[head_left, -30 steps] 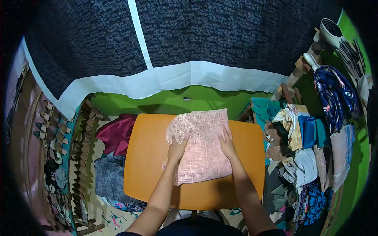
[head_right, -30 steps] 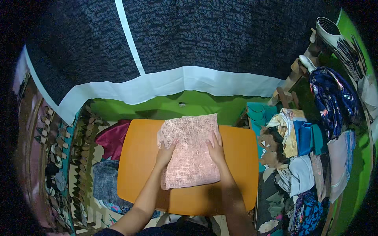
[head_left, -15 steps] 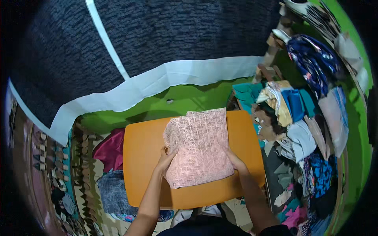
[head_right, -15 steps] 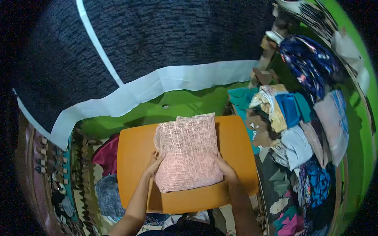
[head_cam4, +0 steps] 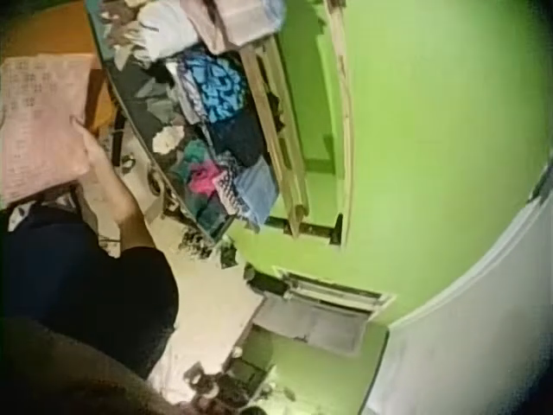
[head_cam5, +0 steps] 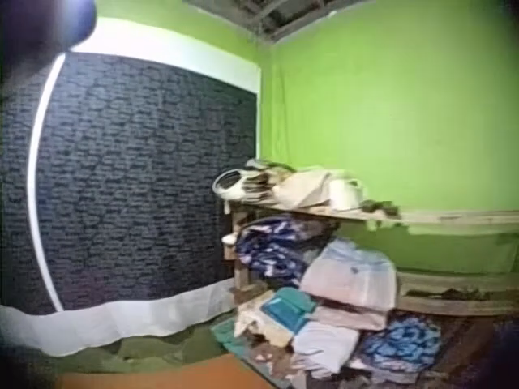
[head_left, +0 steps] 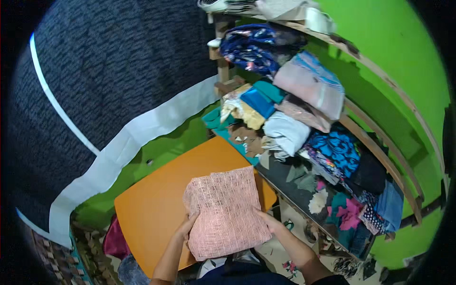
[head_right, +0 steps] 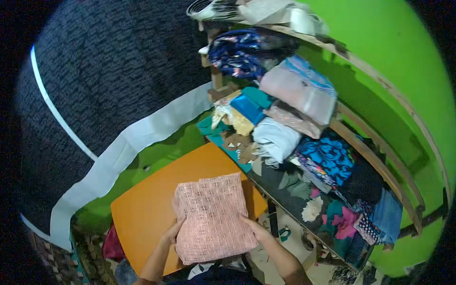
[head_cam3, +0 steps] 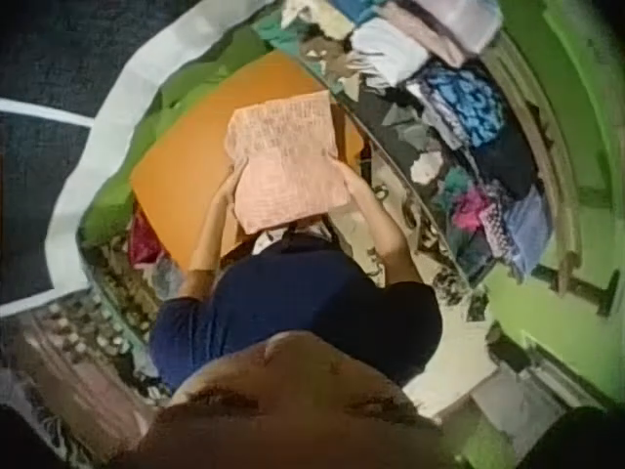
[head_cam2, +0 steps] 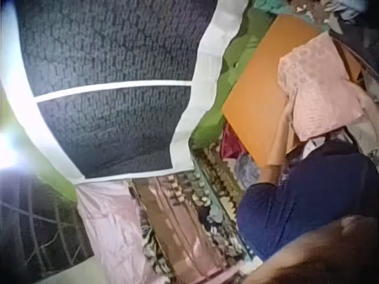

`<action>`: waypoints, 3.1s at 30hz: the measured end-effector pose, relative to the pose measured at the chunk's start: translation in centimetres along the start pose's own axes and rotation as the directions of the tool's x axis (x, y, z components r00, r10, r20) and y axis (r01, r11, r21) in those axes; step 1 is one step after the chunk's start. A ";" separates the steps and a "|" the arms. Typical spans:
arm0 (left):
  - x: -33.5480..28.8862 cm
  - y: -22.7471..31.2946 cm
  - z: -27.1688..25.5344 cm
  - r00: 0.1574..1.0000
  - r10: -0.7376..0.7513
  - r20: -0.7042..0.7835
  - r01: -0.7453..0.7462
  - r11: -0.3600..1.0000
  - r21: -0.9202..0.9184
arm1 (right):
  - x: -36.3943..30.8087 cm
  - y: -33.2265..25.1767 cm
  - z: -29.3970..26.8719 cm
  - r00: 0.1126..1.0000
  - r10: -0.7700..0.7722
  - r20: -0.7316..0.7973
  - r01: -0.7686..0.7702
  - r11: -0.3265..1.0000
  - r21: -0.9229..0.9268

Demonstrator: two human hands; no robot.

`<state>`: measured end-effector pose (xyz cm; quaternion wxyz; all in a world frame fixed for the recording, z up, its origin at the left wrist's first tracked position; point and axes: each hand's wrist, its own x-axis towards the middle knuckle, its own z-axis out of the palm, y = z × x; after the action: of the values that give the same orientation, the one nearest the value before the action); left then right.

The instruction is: Folding different pieces of fabric and placing them onto storage shelves.

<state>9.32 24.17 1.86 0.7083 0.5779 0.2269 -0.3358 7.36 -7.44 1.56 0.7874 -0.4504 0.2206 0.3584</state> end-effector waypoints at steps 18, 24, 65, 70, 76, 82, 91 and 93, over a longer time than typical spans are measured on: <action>-11.2 23.6 32.7 0.713 0.192 0.674 -0.306 0.951 0.052 | -34.3 -14.4 -3.4 0.524 -0.716 -0.460 0.723 0.660 -0.203; -7.1 29.0 41.7 0.553 0.170 0.815 -0.413 0.906 0.091 | -36.8 -18.5 -4.7 0.407 -0.737 -0.540 0.837 0.538 -0.104; 7.2 48.1 50.3 0.368 0.534 0.761 -0.923 0.311 0.228 | -26.5 -36.0 -13.3 0.385 -0.821 -0.421 0.906 0.423 0.004; 5.0 48.7 49.9 0.208 0.602 0.771 -0.977 0.097 0.188 | -23.6 -37.8 -15.0 0.313 -0.781 -0.540 0.929 0.369 0.005; 15.2 53.4 45.0 0.257 0.562 0.787 -0.819 -0.306 0.486 | -21.4 -42.1 -13.4 0.489 -0.774 -0.402 0.854 0.519 0.038; 16.5 52.9 40.9 0.490 0.707 0.509 -0.811 0.155 0.565 | -18.9 -44.8 -10.4 0.443 -0.818 -0.367 0.874 0.485 -0.027; 1.5 44.1 40.1 0.049 0.805 0.591 -0.627 -0.436 0.646 | -17.3 -46.3 -10.3 0.492 -0.764 -0.418 0.851 0.524 0.044; 1.2 43.2 40.2 0.013 0.840 0.542 -0.525 -0.456 0.719 | -17.1 -46.1 -9.0 0.469 -0.785 -0.404 0.856 0.517 -0.012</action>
<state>39.36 -10.57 38.99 0.2539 0.8554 -0.3439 0.2924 31.22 -37.01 33.99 0.8464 -0.4795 0.1492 -0.1776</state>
